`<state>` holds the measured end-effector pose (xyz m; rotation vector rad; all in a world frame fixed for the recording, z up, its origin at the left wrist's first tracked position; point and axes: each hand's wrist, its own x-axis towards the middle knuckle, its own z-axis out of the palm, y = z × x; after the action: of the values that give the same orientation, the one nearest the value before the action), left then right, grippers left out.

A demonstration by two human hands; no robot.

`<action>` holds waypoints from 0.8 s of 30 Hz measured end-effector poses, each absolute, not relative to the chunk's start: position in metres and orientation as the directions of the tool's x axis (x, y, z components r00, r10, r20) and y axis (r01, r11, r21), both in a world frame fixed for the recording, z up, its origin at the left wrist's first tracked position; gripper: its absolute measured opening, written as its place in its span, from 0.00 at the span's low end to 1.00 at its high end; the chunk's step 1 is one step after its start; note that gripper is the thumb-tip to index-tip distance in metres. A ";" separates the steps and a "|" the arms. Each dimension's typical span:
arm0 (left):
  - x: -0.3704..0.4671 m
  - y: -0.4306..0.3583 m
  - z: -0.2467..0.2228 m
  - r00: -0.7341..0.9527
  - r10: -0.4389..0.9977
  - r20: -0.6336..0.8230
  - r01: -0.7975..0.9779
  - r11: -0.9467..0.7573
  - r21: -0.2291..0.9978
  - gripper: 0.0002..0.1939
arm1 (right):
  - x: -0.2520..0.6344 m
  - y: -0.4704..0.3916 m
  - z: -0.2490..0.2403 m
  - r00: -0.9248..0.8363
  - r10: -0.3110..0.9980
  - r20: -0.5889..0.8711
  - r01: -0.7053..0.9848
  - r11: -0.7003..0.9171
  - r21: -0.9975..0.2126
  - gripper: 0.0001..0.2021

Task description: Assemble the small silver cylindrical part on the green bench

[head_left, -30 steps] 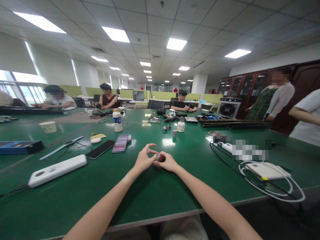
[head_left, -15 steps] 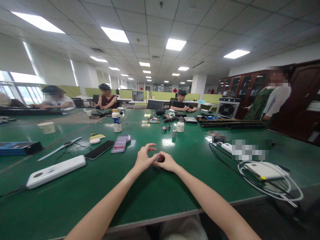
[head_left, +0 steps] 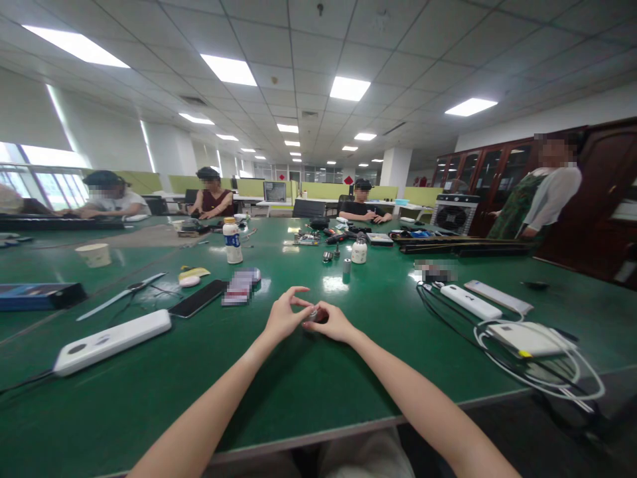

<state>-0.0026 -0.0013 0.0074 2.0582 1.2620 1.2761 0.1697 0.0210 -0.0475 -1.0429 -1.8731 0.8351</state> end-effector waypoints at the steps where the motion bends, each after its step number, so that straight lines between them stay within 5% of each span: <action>1: -0.003 0.000 0.008 0.157 0.855 0.494 0.458 -0.507 0.730 0.22 | 0.170 0.021 -0.047 -0.328 0.884 0.333 0.340 0.439 -0.832 0.19; 6: -0.015 0.009 0.007 0.005 0.841 0.541 0.444 -0.486 0.752 0.20 | 0.173 0.021 -0.045 -0.355 0.875 0.329 0.305 0.441 -0.844 0.21; 14: -0.042 0.034 -0.032 0.189 0.909 0.371 0.596 -0.407 0.692 0.18 | 0.176 0.024 -0.047 -0.367 0.875 0.317 0.313 0.436 -0.844 0.22; 24: -0.011 0.004 0.003 0.077 0.798 0.597 0.472 -0.557 0.683 0.19 | 0.175 0.024 -0.049 -0.367 0.873 0.320 0.292 0.435 -0.852 0.21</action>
<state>-0.0107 0.0044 0.0030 2.0489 1.2675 1.4720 0.1748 0.0242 -0.0488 -0.9881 -1.8797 0.9077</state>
